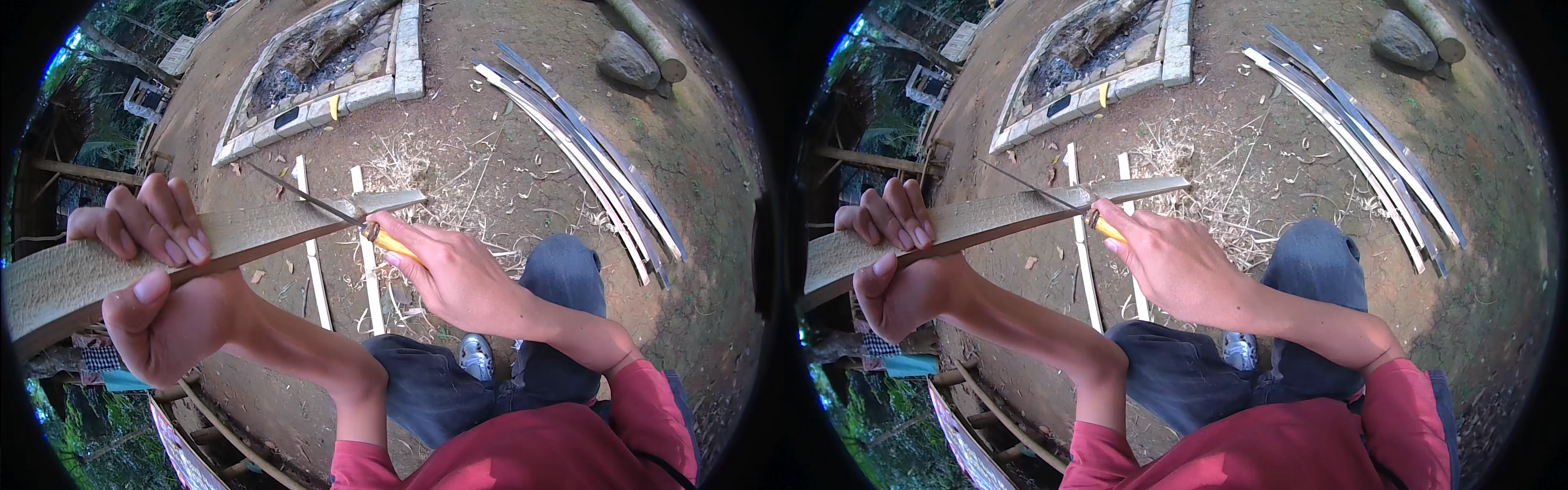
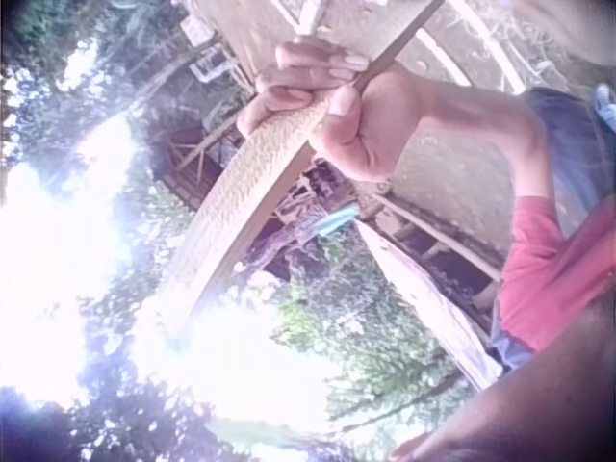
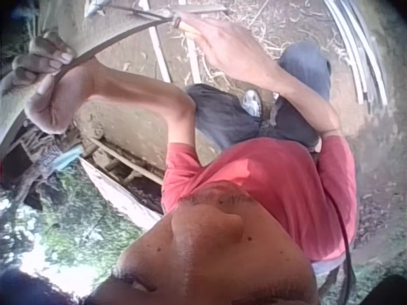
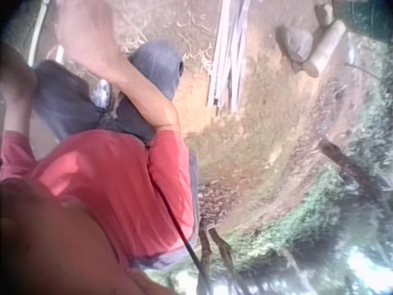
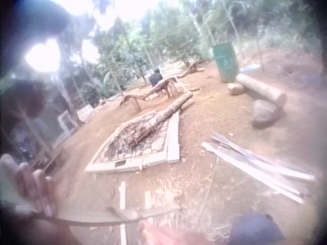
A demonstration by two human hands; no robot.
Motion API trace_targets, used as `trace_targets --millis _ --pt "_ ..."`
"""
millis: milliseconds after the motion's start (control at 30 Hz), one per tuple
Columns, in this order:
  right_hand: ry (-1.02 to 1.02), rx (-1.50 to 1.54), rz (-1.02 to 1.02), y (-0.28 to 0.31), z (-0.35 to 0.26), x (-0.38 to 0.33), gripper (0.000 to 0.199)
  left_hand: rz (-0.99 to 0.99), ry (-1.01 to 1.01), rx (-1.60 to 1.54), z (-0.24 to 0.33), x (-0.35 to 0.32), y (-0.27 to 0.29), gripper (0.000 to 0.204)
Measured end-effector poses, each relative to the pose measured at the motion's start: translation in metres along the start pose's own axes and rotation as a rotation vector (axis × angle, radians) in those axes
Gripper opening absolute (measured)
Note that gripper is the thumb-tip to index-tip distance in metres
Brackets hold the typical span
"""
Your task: The person whittles a long strip of wood using a knife, shaving off thin layers to smooth the surface.
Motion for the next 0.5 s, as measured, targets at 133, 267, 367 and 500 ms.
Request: trace_targets --millis 133,267,367,500 --pt "0.065 -0.101 0.061 -0.003 -0.009 0.0 0.051 -0.022 0.01 -0.024 -0.015 0.0 -0.006 0.031" --pt "0.06 -0.226 0.119 -0.025 0.02 0.01 0.051 -0.06 0.003 -0.11 -0.028 0.004 -0.001 0.028" --pt "-0.088 -0.295 0.026 -0.023 0.05 0.02 0.047 -0.052 0.013 -0.111 -0.039 0.003 0.008 0.027" --pt "0.014 -0.216 0.123 -0.016 0.009 0.014 0.047 -0.064 0.045 -0.103 -0.036 0.003 0.003 0.027"
Point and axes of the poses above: each hand's wrist, its own x-axis towards the middle knuckle, its own y-axis out of the back of the hand, z = x × y, the point moved 5 cm from there along x, towards the middle knuckle, and after that the axes turned 1 degree about z, right-handed, at the moved point
